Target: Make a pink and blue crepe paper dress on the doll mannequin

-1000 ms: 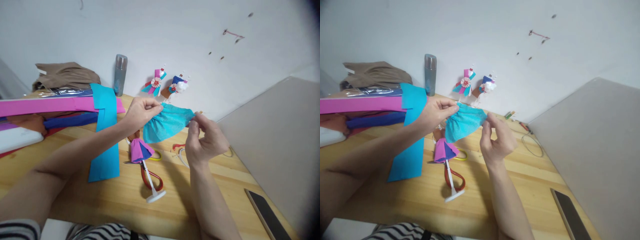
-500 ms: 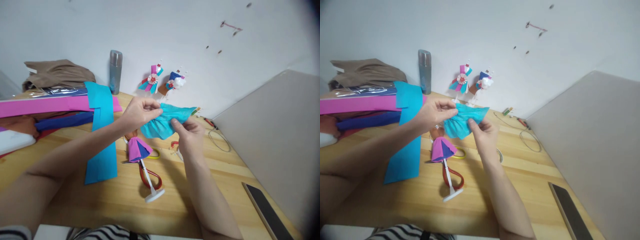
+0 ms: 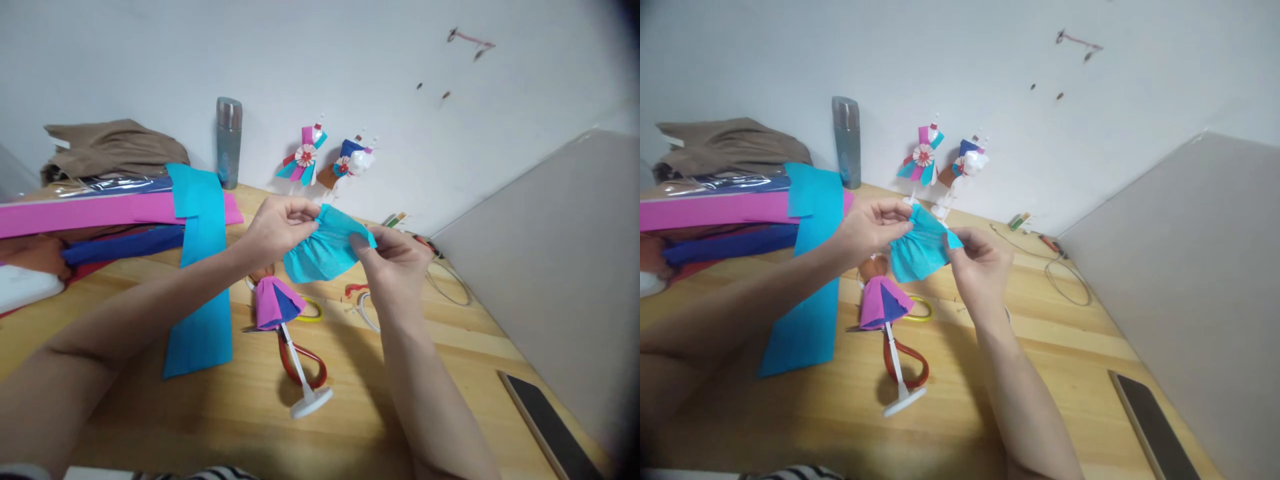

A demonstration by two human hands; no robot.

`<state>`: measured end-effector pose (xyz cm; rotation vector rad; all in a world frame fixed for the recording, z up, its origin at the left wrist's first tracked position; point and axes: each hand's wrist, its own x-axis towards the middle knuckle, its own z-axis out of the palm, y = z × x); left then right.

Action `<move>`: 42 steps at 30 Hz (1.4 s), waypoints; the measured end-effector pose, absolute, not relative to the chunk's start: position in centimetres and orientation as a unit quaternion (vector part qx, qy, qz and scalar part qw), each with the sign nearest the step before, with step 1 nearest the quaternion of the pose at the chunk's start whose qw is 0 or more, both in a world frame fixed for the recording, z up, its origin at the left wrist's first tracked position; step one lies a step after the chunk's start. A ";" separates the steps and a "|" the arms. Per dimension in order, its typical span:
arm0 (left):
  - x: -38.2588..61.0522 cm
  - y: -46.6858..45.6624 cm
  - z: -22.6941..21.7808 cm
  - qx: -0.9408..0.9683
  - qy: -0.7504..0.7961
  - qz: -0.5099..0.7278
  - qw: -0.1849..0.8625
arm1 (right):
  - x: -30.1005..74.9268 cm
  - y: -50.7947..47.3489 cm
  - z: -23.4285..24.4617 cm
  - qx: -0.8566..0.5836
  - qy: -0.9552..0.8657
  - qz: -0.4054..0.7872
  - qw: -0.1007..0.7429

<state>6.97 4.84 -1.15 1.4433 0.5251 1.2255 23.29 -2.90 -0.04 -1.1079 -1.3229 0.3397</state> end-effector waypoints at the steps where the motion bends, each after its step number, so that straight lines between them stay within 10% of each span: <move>1: 7.0 4.9 -1.1 0.609 0.221 0.524 0.553 | 23.3 -3.0 0.0 -0.489 -0.587 0.123 0.633; 18: 6.9 4.3 -0.6 0.628 0.215 0.492 0.563 | 22.9 -2.9 -0.3 -0.444 -0.521 0.405 0.606; 42: 6.5 4.5 -0.4 0.634 0.233 0.502 0.540 | 25.1 -3.6 1.1 -0.468 -0.552 0.297 0.623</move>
